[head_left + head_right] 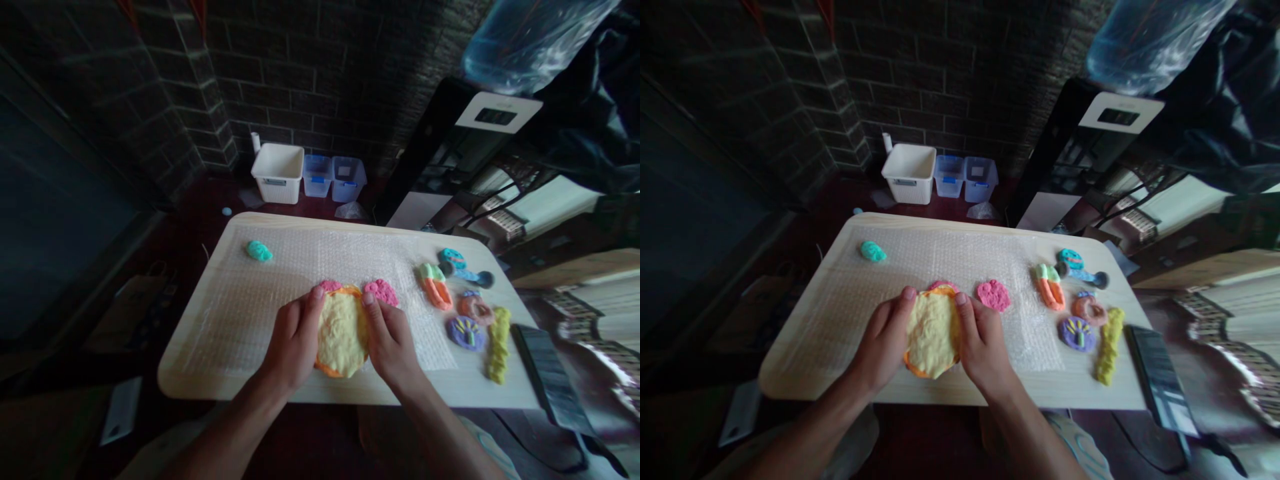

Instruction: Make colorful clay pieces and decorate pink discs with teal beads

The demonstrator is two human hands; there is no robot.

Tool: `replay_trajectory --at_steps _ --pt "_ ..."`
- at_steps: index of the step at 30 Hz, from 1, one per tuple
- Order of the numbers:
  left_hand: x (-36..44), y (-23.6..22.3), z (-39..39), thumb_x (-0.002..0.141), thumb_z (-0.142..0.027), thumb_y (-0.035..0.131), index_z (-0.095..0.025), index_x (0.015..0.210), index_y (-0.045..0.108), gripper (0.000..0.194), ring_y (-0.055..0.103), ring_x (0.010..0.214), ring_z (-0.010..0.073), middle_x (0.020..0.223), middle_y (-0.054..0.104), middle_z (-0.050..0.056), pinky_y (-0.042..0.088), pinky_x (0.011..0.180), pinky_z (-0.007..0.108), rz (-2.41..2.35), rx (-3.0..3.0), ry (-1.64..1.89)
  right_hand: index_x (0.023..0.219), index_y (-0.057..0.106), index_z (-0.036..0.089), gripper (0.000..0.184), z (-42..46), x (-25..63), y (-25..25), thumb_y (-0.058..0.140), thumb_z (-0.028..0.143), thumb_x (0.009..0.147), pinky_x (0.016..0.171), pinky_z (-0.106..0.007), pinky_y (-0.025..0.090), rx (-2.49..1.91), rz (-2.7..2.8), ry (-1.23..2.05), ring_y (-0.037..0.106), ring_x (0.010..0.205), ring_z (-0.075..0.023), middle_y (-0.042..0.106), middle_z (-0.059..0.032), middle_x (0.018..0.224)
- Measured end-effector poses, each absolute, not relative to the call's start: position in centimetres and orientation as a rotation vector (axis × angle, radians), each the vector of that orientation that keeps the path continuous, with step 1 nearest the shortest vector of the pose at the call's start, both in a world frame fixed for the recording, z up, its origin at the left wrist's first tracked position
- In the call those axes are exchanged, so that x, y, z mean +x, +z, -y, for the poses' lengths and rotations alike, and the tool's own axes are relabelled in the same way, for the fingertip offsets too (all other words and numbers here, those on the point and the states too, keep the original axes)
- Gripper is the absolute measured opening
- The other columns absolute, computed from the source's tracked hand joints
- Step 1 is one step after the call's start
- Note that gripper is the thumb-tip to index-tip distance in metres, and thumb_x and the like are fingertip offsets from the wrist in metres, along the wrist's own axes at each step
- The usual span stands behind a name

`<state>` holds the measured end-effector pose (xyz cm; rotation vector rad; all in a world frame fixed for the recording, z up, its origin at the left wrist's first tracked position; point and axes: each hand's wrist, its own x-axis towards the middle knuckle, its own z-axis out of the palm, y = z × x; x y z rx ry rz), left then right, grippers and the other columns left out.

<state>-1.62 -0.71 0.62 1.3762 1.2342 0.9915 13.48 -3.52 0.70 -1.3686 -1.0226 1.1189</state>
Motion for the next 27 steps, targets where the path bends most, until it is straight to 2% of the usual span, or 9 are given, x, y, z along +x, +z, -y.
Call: replay_trajectory --at_steps 4,6,10,14,17,21,24,27 --pt "-1.76 0.72 0.55 0.105 -0.056 0.042 -0.018 0.079 0.069 0.054 0.064 0.068 0.0184 0.075 0.073 0.005 0.049 0.063 0.027 -1.242 1.421 0.978 0.073 0.069 0.018 0.053 3.56 13.57 0.58 0.065 0.067 0.092 0.049 -0.022 0.044 -1.323 0.957 1.218 0.054 0.056 -0.0139 0.060 -0.0008 0.062" --pt "-1.83 0.76 0.49 0.106 -0.055 0.042 -0.017 0.080 0.069 0.053 0.065 0.068 0.0187 0.077 0.074 0.006 0.048 0.062 0.028 -1.245 1.461 0.968 0.081 0.073 0.018 0.051 3.55 13.54 0.51 0.063 0.066 0.094 0.052 -0.023 0.047 -1.289 0.970 1.284 0.058 0.060 -0.0154 0.064 -0.0018 0.065" --pt "-1.81 0.62 0.60 0.106 -0.054 0.042 -0.017 0.088 0.072 0.051 0.067 0.074 0.0199 0.082 0.075 0.007 0.051 0.066 0.028 -1.144 1.367 0.965 0.082 0.073 0.016 0.050 3.51 13.57 0.44 0.061 0.063 0.097 0.047 -0.020 0.042 -1.294 1.034 1.272 0.054 0.055 -0.0124 0.063 -0.0014 0.064" --pt "-1.66 0.28 0.73 0.104 -0.047 0.051 -0.018 0.101 0.071 0.035 0.068 0.080 0.0198 0.093 0.076 0.007 0.054 0.076 0.029 -1.053 1.416 0.933 0.090 0.072 0.018 0.041 3.52 13.74 0.62 0.069 0.058 0.094 0.051 -0.020 0.048 -1.271 1.016 1.276 0.058 0.060 -0.0127 0.065 -0.0009 0.071" --pt "-1.67 0.35 0.71 0.103 -0.043 0.054 -0.017 0.099 0.069 0.031 0.069 0.079 0.0205 0.086 0.073 0.006 0.053 0.073 0.029 -1.104 1.562 0.892 0.094 0.072 0.020 0.034 3.50 13.79 0.76 0.078 0.053 0.088 0.054 -0.021 0.051 -1.242 1.005 1.355 0.061 0.062 -0.0136 0.067 -0.0005 0.074" --pt "-1.61 0.73 0.76 0.104 -0.044 0.051 -0.018 0.095 0.067 0.032 0.068 0.076 0.0197 0.082 0.071 0.005 0.051 0.069 0.029 -1.122 1.599 0.877 0.092 0.072 0.020 0.035 3.48 13.82 0.60 0.077 0.054 0.088 0.055 -0.023 0.052 -1.249 0.944 1.403 0.061 0.060 -0.0145 0.067 -0.0002 0.073" --pt "-1.45 0.74 0.90 0.106 -0.047 0.044 -0.018 0.092 0.066 0.039 0.065 0.073 0.0185 0.079 0.070 0.004 0.050 0.069 0.029 -1.098 1.522 0.881 0.087 0.071 0.019 0.036 3.50 14.01 0.38 0.076 0.055 0.089 0.052 -0.022 0.048 -1.291 0.994 1.335 0.057 0.056 -0.0131 0.063 0.0007 0.070" --pt "-1.34 0.62 0.99 0.105 -0.048 0.046 -0.018 0.089 0.066 0.040 0.065 0.072 0.0189 0.074 0.068 0.003 0.048 0.067 0.029 -1.107 1.539 0.867 0.079 0.068 0.018 0.035 3.54 14.23 0.28 0.080 0.050 0.087 0.050 -0.020 0.043 -1.338 1.117 1.191 0.052 0.058 -0.0121 0.059 0.0015 0.067"
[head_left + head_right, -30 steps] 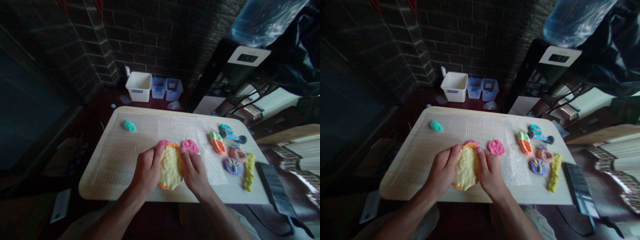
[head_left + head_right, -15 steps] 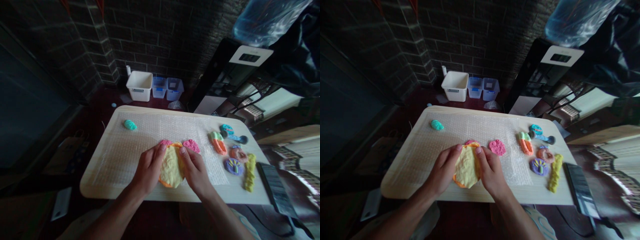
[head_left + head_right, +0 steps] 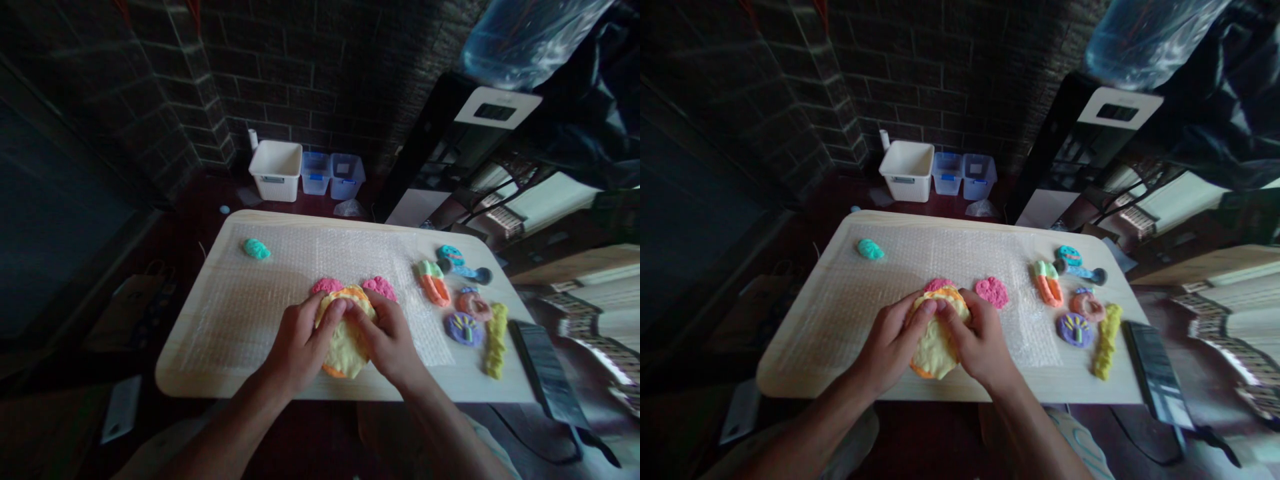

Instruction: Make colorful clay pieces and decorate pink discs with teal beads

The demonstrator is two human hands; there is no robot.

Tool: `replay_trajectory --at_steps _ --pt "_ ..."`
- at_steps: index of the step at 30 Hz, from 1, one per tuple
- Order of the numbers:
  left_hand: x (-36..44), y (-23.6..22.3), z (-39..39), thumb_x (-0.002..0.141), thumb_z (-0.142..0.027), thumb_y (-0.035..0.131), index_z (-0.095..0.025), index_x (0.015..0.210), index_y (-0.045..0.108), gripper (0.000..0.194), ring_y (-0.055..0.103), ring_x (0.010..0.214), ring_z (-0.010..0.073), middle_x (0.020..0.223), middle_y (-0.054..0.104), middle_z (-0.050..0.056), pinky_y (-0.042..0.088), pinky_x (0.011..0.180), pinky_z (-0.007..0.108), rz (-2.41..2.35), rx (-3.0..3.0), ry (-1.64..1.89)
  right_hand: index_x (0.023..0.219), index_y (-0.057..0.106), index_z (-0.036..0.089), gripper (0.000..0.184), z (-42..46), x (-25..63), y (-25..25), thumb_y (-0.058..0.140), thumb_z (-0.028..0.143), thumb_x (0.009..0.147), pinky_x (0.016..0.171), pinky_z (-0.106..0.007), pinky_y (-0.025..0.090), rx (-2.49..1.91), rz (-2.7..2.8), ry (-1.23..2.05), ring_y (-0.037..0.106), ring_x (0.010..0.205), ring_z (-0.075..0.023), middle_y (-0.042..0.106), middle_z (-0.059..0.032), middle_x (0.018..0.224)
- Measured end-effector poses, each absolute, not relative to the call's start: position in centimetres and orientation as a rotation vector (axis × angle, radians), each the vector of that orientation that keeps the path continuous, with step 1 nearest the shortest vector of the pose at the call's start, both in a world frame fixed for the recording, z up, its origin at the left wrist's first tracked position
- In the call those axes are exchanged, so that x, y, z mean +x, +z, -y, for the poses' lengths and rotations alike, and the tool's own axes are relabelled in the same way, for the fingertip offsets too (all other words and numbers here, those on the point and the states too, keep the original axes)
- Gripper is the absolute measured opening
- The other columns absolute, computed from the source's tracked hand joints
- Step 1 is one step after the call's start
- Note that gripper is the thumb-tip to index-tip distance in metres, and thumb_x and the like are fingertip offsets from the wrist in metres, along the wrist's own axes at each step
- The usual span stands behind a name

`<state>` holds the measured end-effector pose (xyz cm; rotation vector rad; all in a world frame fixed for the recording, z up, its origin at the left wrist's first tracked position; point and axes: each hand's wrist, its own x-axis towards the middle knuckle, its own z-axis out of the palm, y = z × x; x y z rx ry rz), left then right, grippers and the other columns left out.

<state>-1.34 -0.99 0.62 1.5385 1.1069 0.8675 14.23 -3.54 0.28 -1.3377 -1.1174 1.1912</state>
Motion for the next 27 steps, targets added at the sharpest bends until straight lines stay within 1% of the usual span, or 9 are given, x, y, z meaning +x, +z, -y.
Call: replay_trajectory --at_steps 5,8,12,14,16,19,21,24,27 --pt "-1.50 0.87 0.94 0.104 -0.045 0.050 -0.018 0.087 0.063 0.034 0.064 0.067 0.0177 0.071 0.064 0.002 0.045 0.063 0.028 -1.149 1.662 0.853 0.086 0.068 0.019 0.034 3.66 14.16 0.18 0.070 0.053 0.094 0.054 -0.021 0.046 -1.279 1.050 1.265 0.055 0.063 -0.0133 0.060 0.0006 0.073" --pt "-1.60 1.00 0.93 0.104 -0.044 0.051 -0.019 0.086 0.061 0.033 0.064 0.069 0.0182 0.072 0.064 0.002 0.045 0.064 0.028 -1.140 1.677 0.851 0.084 0.067 0.019 0.033 3.71 14.08 0.20 0.075 0.050 0.092 0.051 -0.020 0.042 -1.277 1.062 1.266 0.050 0.060 -0.0122 0.057 0.0021 0.070" --pt "-1.59 0.88 0.95 0.106 -0.047 0.047 -0.020 0.085 0.061 0.037 0.062 0.069 0.0175 0.073 0.064 0.002 0.046 0.064 0.027 -1.111 1.549 0.893 0.088 0.071 0.020 0.040 3.86 14.10 0.33 0.065 0.058 0.096 0.054 -0.022 0.044 -1.268 1.019 1.264 0.053 0.064 -0.0144 0.059 -0.0001 0.071" --pt "-1.59 0.84 0.96 0.107 -0.049 0.043 -0.020 0.083 0.061 0.041 0.060 0.069 0.0170 0.073 0.064 0.002 0.046 0.063 0.027 -1.113 1.493 0.912 0.089 0.072 0.020 0.042 3.95 14.08 0.33 0.062 0.059 0.098 0.053 -0.023 0.043 -1.287 1.041 1.247 0.052 0.063 -0.0146 0.059 -0.0004 0.071" --pt "-1.61 0.82 0.99 0.106 -0.051 0.044 -0.020 0.084 0.063 0.043 0.061 0.069 0.0171 0.074 0.065 0.002 0.046 0.063 0.027 -1.109 1.457 0.924 0.089 0.072 0.020 0.042 3.98 13.98 0.29 0.061 0.060 0.098 0.053 -0.023 0.043 -1.309 1.049 1.240 0.051 0.062 -0.0148 0.058 -0.0005 0.071" --pt "-1.59 0.73 1.10 0.105 -0.054 0.047 -0.019 0.088 0.067 0.044 0.064 0.073 0.0189 0.077 0.069 0.004 0.048 0.063 0.027 -1.085 1.341 0.957 0.088 0.072 0.020 0.047 3.90 13.75 0.25 0.058 0.065 0.097 0.055 -0.025 0.047 -1.275 0.991 1.266 0.053 0.063 -0.0165 0.060 -0.0017 0.072" --pt "-1.54 0.63 1.13 0.105 -0.055 0.045 -0.019 0.089 0.069 0.046 0.065 0.074 0.0199 0.080 0.072 0.005 0.050 0.064 0.028 -1.080 1.262 0.991 0.086 0.071 0.020 0.050 3.80 13.63 0.28 0.058 0.066 0.097 0.054 -0.025 0.046 -1.280 0.972 1.250 0.053 0.062 -0.0159 0.060 -0.0016 0.071" --pt "-1.50 0.58 0.99 0.106 -0.052 0.041 -0.018 0.087 0.070 0.049 0.064 0.069 0.0194 0.078 0.073 0.006 0.049 0.061 0.028 -1.181 1.326 1.017 0.084 0.071 0.019 0.049 3.74 13.58 0.33 0.059 0.064 0.097 0.050 -0.022 0.042 -1.310 0.961 1.215 0.051 0.059 -0.0139 0.058 -0.0005 0.068" --pt "-1.57 0.71 0.75 0.106 -0.047 0.043 -0.019 0.080 0.070 0.047 0.065 0.068 0.0201 0.076 0.073 0.007 0.048 0.060 0.028 -1.299 1.523 1.002 0.090 0.073 0.020 0.044 3.81 13.58 0.32 0.061 0.062 0.098 0.054 -0.024 0.048 -1.247 0.932 1.300 0.056 0.061 -0.0153 0.062 -0.0009 0.069"
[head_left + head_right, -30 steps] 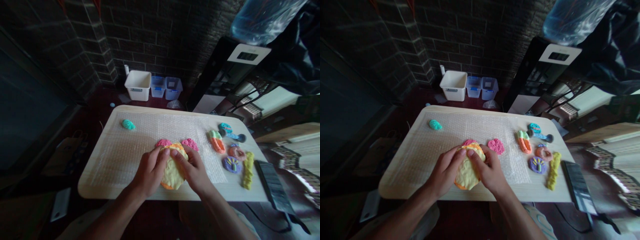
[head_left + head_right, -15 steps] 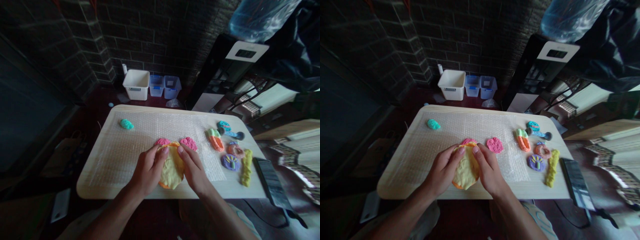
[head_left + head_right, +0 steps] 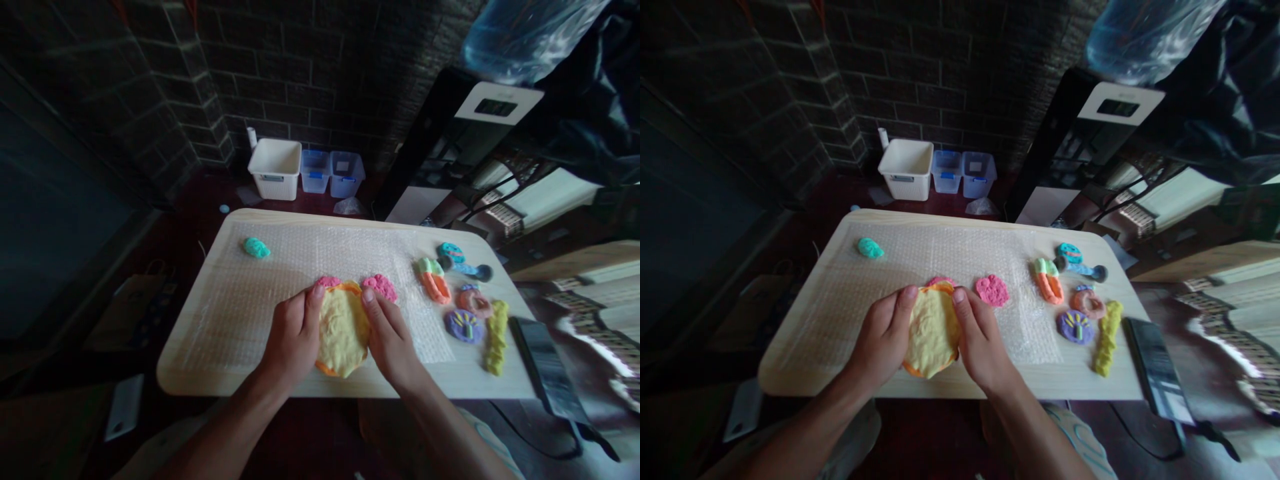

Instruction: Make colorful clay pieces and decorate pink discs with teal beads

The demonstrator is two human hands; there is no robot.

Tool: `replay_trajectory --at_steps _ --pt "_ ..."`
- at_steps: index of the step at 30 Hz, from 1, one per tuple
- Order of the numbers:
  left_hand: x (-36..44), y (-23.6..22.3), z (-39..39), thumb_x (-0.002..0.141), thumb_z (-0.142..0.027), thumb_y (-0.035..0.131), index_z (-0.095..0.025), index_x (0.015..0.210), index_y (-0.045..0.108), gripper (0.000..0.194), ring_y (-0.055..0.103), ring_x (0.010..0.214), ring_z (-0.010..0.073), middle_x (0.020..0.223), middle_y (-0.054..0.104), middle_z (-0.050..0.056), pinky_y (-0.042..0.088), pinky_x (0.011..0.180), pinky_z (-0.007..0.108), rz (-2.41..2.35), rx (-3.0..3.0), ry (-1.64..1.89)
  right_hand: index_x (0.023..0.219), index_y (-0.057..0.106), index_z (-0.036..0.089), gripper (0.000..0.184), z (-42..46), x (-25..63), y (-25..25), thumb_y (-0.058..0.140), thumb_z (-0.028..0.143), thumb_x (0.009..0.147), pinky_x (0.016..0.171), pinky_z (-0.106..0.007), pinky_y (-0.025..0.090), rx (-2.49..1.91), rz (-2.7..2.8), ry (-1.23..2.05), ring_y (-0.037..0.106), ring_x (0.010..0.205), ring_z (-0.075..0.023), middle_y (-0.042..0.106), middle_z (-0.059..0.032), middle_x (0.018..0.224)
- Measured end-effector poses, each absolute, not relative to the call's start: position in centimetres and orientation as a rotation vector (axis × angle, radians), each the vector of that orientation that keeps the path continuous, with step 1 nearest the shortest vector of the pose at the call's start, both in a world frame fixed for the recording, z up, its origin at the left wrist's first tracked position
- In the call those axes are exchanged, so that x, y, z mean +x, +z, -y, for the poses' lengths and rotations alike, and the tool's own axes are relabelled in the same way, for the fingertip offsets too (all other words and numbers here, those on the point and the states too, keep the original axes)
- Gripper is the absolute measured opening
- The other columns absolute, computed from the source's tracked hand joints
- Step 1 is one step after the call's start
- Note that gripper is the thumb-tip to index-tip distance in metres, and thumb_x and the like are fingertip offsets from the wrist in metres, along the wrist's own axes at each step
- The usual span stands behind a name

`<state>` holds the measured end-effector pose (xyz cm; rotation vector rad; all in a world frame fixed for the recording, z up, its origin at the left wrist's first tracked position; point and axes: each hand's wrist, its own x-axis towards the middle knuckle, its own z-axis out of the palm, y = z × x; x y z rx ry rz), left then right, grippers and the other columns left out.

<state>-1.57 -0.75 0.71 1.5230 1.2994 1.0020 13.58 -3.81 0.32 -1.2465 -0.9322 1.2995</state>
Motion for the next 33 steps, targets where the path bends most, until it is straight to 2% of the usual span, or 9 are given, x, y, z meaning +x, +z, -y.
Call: replay_trajectory --at_steps 3,7,11,17,21,24,27,29,33 --pt "-1.6 0.8 0.7 0.106 -0.046 0.043 -0.018 0.081 0.070 0.047 0.067 0.073 0.0211 0.080 0.075 0.009 0.048 0.062 0.029 -1.310 1.576 1.005 0.091 0.075 0.021 0.044 3.8 13.5 0.4 0.066 0.063 0.094 0.057 -0.027 0.052 -1.218 0.899 1.365 0.063 0.065 -0.0184 0.065 -0.0016 0.067" --pt "-1.5 0.6 0.9 0.105 -0.055 0.041 -0.019 0.083 0.070 0.052 0.067 0.069 0.0205 0.076 0.074 0.006 0.051 0.061 0.028 -1.205 1.314 1.015 0.082 0.073 0.021 0.049 3.8 13.3 0.5 0.065 0.068 0.090 0.052 -0.027 0.050 -1.250 0.864 1.363 0.064 0.064 -0.0198 0.064 -0.0022 0.063" --pt "-1.4 0.6 1.0 0.104 -0.057 0.046 -0.020 0.072 0.062 0.051 0.063 0.063 0.0179 0.069 0.070 0.003 0.050 0.059 0.026 -1.205 1.280 1.034 0.076 0.069 0.022 0.054 3.7 13.2 0.6 0.059 0.073 0.091 0.046 -0.026 0.044 -1.260 0.856 1.323 0.061 0.059 -0.0191 0.061 -0.0021 0.060" --pt "-1.4 0.5 0.7 0.102 -0.050 0.053 -0.019 0.070 0.060 0.045 0.060 0.061 0.0161 0.065 0.066 0.001 0.049 0.059 0.025 -1.151 1.198 1.032 0.067 0.066 0.020 0.053 3.7 13.2 1.0 0.070 0.069 0.086 0.043 -0.022 0.040 -1.288 0.830 1.278 0.050 0.052 -0.0133 0.054 0.0006 0.056" --pt "-1.4 0.3 0.7 0.104 -0.050 0.050 -0.018 0.083 0.067 0.042 0.065 0.072 0.0183 0.076 0.071 0.003 0.051 0.066 0.027 -1.077 1.252 0.985 0.078 0.070 0.019 0.046 3.9 13.4 0.7 0.068 0.063 0.092 0.048 -0.022 0.045 -1.243 0.914 1.332 0.054 0.058 -0.0138 0.059 -0.0007 0.066" --pt "-1.4 0.5 0.8 0.104 -0.048 0.052 -0.018 0.085 0.066 0.037 0.064 0.072 0.0176 0.076 0.069 0.003 0.049 0.066 0.026 -1.145 1.458 0.955 0.094 0.071 0.020 0.032 4.0 13.6 0.5 0.082 0.049 0.085 0.055 -0.022 0.051 -1.219 1.012 1.372 0.058 0.064 -0.0144 0.065 -0.0004 0.077" --pt "-1.2 0.7 0.8 0.104 -0.047 0.050 -0.019 0.082 0.063 0.039 0.064 0.074 0.0174 0.077 0.067 0.003 0.049 0.069 0.026 -1.171 1.464 0.966 0.094 0.070 0.021 0.028 4.0 13.6 0.2 0.086 0.041 0.082 0.057 -0.022 0.052 -1.197 1.029 1.358 0.059 0.065 -0.0137 0.064 0.0010 0.077" --pt "-1.1 0.7 0.8 0.103 -0.048 0.052 -0.019 0.084 0.064 0.037 0.065 0.078 0.0177 0.081 0.068 0.003 0.051 0.072 0.026 -1.080 1.348 0.972 0.094 0.070 0.022 0.027 4.0 13.6 0.1 0.084 0.043 0.084 0.056 -0.021 0.052 -1.210 0.987 1.326 0.059 0.065 -0.0139 0.064 0.0009 0.077" --pt "-0.9 0.8 0.9 0.095 -0.045 0.068 -0.019 0.103 0.067 0.027 0.069 0.089 0.0202 0.096 0.072 0.004 0.055 0.077 0.027 -0.855 1.173 0.876 0.097 0.072 0.022 0.036 3.8 13.7 0.0 0.080 0.054 0.084 0.058 -0.023 0.054 -1.254 0.870 1.260 0.064 0.069 -0.0164 0.068 -0.0019 0.081"
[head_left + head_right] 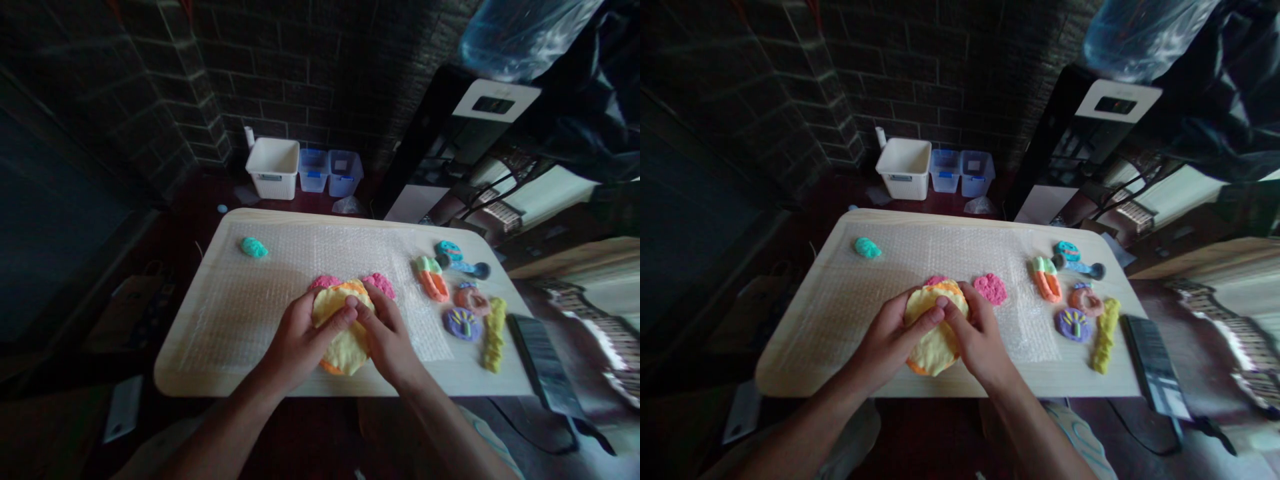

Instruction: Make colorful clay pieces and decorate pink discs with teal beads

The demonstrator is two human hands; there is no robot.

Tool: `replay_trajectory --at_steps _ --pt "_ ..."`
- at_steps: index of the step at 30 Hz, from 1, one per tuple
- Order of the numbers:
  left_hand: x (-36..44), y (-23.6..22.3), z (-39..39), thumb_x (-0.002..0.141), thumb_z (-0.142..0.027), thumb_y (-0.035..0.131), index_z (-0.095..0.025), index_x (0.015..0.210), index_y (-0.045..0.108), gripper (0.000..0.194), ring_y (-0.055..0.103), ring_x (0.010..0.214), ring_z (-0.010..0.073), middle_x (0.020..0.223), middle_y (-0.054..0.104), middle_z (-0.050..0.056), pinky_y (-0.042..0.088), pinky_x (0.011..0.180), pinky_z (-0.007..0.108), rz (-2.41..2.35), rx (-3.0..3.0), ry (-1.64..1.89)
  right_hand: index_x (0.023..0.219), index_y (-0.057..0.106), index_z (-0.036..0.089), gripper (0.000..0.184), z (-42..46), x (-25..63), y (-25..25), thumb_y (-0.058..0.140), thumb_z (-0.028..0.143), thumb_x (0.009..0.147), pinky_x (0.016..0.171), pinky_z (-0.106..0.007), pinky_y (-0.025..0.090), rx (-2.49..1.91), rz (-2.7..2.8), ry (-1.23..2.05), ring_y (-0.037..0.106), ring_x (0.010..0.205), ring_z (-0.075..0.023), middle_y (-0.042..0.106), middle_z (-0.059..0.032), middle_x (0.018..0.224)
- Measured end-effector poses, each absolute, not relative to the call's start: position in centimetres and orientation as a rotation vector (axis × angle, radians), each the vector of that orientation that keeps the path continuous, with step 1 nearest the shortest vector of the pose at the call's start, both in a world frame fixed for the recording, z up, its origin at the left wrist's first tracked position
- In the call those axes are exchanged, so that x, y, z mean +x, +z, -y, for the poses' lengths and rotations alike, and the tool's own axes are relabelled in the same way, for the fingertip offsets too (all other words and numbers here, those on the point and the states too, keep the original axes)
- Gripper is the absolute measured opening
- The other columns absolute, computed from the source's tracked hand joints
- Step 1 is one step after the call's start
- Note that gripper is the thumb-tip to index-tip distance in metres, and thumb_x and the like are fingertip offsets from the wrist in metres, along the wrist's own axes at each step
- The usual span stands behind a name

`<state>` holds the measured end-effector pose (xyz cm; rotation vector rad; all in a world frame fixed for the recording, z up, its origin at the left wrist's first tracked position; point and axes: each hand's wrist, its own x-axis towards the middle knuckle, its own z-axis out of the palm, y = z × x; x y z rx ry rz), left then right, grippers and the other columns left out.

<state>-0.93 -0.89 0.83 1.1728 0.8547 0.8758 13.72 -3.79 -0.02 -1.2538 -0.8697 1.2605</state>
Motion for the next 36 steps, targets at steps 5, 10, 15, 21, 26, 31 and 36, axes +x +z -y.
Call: replay_trajectory --at_steps 5,10,15,21,26,31,36 --pt "-1.00 0.93 1.03 0.097 -0.045 0.067 -0.018 0.105 0.068 0.028 0.069 0.088 0.0205 0.095 0.073 0.005 0.055 0.077 0.028 -0.892 1.251 0.888 0.089 0.070 0.021 0.035 3.66 13.61 0.37 0.075 0.056 0.090 0.049 -0.020 0.048 -1.166 0.840 1.353 0.058 0.058 -0.0131 0.061 0.0010 0.070" --pt "-1.18 0.74 1.08 0.098 -0.040 0.066 -0.019 0.112 0.069 0.026 0.069 0.096 0.0213 0.106 0.074 0.006 0.055 0.087 0.031 -0.927 1.267 0.949 0.102 0.071 0.024 0.025 3.77 13.72 0.51 0.079 0.044 0.090 0.058 -0.021 0.054 -1.103 0.970 1.387 0.062 0.067 -0.0135 0.065 0.0008 0.080" --pt "-1.22 0.49 1.00 0.102 -0.048 0.056 -0.019 0.113 0.069 0.034 0.067 0.077 0.0177 0.094 0.072 0.004 0.056 0.074 0.028 -0.919 1.214 0.877 0.101 0.070 0.023 0.024 3.72 14.03 0.23 0.076 0.045 0.093 0.058 -0.021 0.054 -1.137 1.008 1.346 0.061 0.065 -0.0127 0.065 0.0001 0.080" --pt "-0.98 0.30 1.11 0.103 -0.049 0.056 -0.019 0.111 0.068 0.033 0.068 0.086 0.0192 0.098 0.072 0.006 0.055 0.077 0.028 -0.990 1.351 0.919 0.095 0.070 0.021 0.028 3.85 13.95 0.19 0.077 0.048 0.090 0.055 -0.019 0.052 -1.177 0.930 1.307 0.060 0.064 -0.0125 0.064 0.0005 0.077" --pt "-1.10 0.41 1.12 0.105 -0.054 0.046 -0.019 0.100 0.069 0.042 0.062 0.065 0.0158 0.080 0.070 0.002 0.053 0.066 0.027 -1.031 1.279 0.923 0.093 0.066 0.021 0.029 3.94 14.00 0.40 0.071 0.050 0.095 0.051 -0.020 0.051 -1.192 0.981 1.338 0.059 0.059 -0.0126 0.062 0.0011 0.073" --pt "-1.42 0.68 0.67 0.105 -0.056 0.046 -0.018 0.094 0.071 0.047 0.065 0.076 0.0181 0.087 0.074 0.006 0.054 0.072 0.028 -1.136 1.353 1.015 0.090 0.067 0.021 0.042 4.06 14.01 0.57 0.060 0.062 0.098 0.035 -0.019 0.043 -1.282 0.958 1.300 0.051 0.042 -0.0104 0.054 0.0050 0.059" --pt "-1.43 0.92 0.81 0.100 -0.067 0.044 -0.018 0.090 0.072 0.057 0.058 0.048 0.0166 0.064 0.067 0.003 0.044 0.042 0.026 -1.151 1.106 0.925 0.082 0.065 0.020 0.045 3.82 13.99 0.30 0.060 0.061 0.098 0.031 -0.018 0.041 -1.339 0.956 1.234 0.049 0.037 -0.0093 0.052 0.0059 0.054"
